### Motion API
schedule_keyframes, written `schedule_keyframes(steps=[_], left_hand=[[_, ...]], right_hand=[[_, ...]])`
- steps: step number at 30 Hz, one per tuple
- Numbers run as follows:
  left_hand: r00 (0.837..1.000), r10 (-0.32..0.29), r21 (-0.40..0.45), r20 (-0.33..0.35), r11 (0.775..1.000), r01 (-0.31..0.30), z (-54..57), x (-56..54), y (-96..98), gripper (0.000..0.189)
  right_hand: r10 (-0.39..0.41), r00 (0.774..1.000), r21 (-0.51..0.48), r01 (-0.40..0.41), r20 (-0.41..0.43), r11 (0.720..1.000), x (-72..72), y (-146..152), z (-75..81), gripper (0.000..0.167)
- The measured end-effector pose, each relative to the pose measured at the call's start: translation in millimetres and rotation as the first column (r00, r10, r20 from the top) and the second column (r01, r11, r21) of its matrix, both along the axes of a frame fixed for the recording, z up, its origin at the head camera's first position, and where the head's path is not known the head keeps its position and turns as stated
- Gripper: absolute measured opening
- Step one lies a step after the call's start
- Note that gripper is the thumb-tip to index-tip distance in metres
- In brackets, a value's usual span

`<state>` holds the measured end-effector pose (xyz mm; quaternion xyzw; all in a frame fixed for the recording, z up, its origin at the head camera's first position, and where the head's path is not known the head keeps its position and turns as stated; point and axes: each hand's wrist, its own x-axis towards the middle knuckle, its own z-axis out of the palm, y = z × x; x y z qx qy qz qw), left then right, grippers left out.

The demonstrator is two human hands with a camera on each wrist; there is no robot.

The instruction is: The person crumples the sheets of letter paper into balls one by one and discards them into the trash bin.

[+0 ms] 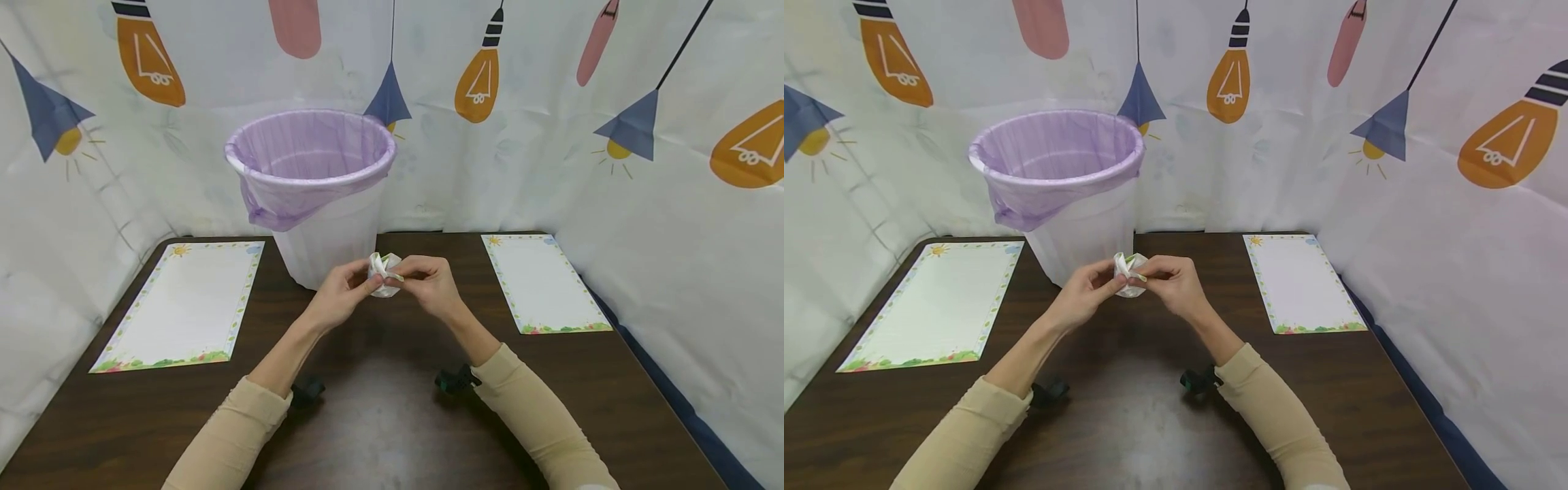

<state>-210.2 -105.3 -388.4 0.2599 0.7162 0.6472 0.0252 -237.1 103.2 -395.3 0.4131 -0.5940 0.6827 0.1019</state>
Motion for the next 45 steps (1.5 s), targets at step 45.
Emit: schedule_keyframes(steps=[45], left_hand=[[0.93, 0.359, 0.006, -0.084, 0.933, -0.36, -1.3, 18.7, 8.4, 0.032]], right_hand=[[-0.362, 0.882, 0.207, 0.431, -0.302, 0.878, 24.8, -7, -13.7, 0.049]])
